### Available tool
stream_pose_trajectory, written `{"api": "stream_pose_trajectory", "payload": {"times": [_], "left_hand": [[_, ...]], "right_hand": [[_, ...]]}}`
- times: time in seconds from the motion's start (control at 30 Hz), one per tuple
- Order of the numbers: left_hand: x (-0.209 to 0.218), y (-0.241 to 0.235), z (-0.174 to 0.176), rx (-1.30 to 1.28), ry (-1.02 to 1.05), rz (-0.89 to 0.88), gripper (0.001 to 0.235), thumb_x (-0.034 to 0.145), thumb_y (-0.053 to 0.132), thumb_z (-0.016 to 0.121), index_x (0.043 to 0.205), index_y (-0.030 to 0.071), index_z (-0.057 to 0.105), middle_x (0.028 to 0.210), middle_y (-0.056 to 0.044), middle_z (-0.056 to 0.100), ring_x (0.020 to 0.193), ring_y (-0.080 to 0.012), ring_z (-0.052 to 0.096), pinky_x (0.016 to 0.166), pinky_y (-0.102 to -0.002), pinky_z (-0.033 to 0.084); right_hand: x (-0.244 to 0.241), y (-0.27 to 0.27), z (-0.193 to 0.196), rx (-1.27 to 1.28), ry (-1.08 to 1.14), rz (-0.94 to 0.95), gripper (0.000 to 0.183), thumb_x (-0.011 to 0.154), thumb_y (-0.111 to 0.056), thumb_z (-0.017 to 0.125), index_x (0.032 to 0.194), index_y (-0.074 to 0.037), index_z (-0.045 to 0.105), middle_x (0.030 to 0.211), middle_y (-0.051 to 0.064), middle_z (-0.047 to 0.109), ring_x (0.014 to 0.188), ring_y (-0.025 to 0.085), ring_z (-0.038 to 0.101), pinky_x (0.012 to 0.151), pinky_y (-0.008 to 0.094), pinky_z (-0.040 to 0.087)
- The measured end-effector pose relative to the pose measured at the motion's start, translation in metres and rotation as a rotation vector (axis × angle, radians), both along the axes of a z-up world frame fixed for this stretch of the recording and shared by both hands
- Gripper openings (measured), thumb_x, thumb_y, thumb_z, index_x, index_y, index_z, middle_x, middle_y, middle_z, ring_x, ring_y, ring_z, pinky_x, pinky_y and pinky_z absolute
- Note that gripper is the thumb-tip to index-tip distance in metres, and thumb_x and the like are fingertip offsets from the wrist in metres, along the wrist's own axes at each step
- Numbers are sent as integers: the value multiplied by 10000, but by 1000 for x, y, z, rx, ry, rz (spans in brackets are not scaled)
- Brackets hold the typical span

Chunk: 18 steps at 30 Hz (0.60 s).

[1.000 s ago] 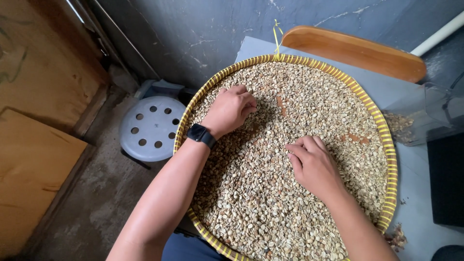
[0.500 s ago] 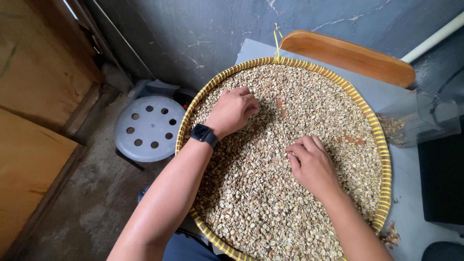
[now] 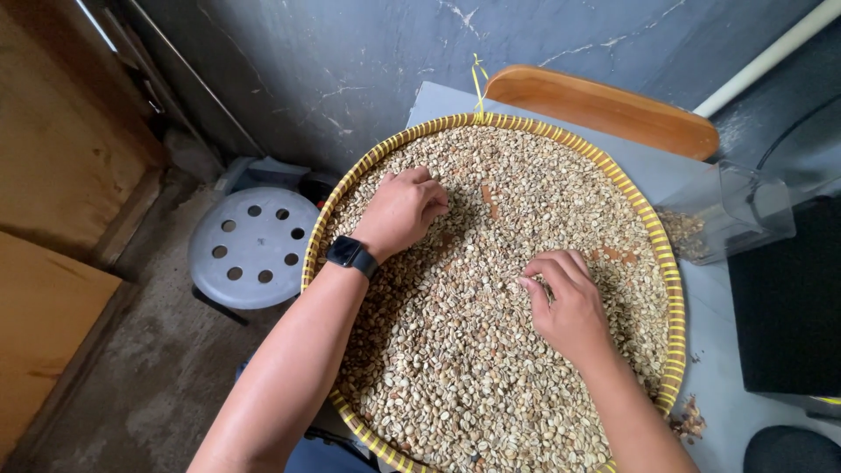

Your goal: The person sorts through a large quantity of light-colored grains in a woven basket, picking out darker debris and discarding it into a clear container on the right. The hands continuously sift through the grains to separate the unwanted material.

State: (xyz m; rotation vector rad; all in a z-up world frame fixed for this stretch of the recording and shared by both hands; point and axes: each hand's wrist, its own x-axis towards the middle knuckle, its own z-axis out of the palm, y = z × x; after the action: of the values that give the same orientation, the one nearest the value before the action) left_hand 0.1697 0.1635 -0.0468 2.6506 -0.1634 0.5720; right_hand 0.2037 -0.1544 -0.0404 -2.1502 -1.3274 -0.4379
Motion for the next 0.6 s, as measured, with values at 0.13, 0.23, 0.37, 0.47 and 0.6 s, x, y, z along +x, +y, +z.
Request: {"api": "stream_pose_trajectory", "payload": {"times": [0.13, 0.23, 0.37, 0.47, 0.6], "left_hand": [[-3, -1, 1, 7, 5, -2, 172, 912, 354, 738, 934, 187, 702, 892, -12, 607, 951, -269, 669, 787, -431, 469], [-3, -2, 4, 26, 5, -14, 162, 908, 346, 740, 941, 193, 697, 896, -4, 605, 954, -262, 670, 796, -431, 472], [-2, -5, 5, 10, 41, -11, 129, 941, 321, 733, 953, 193, 719, 888, 13, 604, 927, -234, 670, 791, -395, 460], [3, -3, -4, 27, 44, -3, 135, 925, 323, 741, 956, 193, 722, 895, 10, 618, 936, -240, 675, 792, -399, 470], [-5, -9, 10, 13, 57, -13, 147, 958, 318, 730, 984, 173, 733, 904, 6, 623, 935, -227, 676, 808, -379, 471]], "right_hand": [[-1, -1, 3, 36, 26, -14, 53, 916, -31, 677, 952, -69, 685, 883, 47, 630, 961, 275, 638, 853, 414, 524], [3, -3, 1, 68, -23, -36, 56, 909, -60, 704, 956, -78, 680, 888, 50, 640, 958, 302, 654, 839, 432, 533], [6, -6, 3, 154, -11, -56, 75, 897, -36, 708, 941, -67, 655, 896, 81, 645, 902, 330, 659, 776, 431, 540], [-6, -2, 26, 219, 38, -74, 62, 913, -32, 707, 945, -48, 656, 893, 93, 653, 876, 325, 669, 729, 412, 543], [-9, -6, 35, 236, -4, -108, 47, 960, -67, 676, 1005, -52, 671, 959, 57, 644, 881, 260, 657, 690, 360, 539]]}}
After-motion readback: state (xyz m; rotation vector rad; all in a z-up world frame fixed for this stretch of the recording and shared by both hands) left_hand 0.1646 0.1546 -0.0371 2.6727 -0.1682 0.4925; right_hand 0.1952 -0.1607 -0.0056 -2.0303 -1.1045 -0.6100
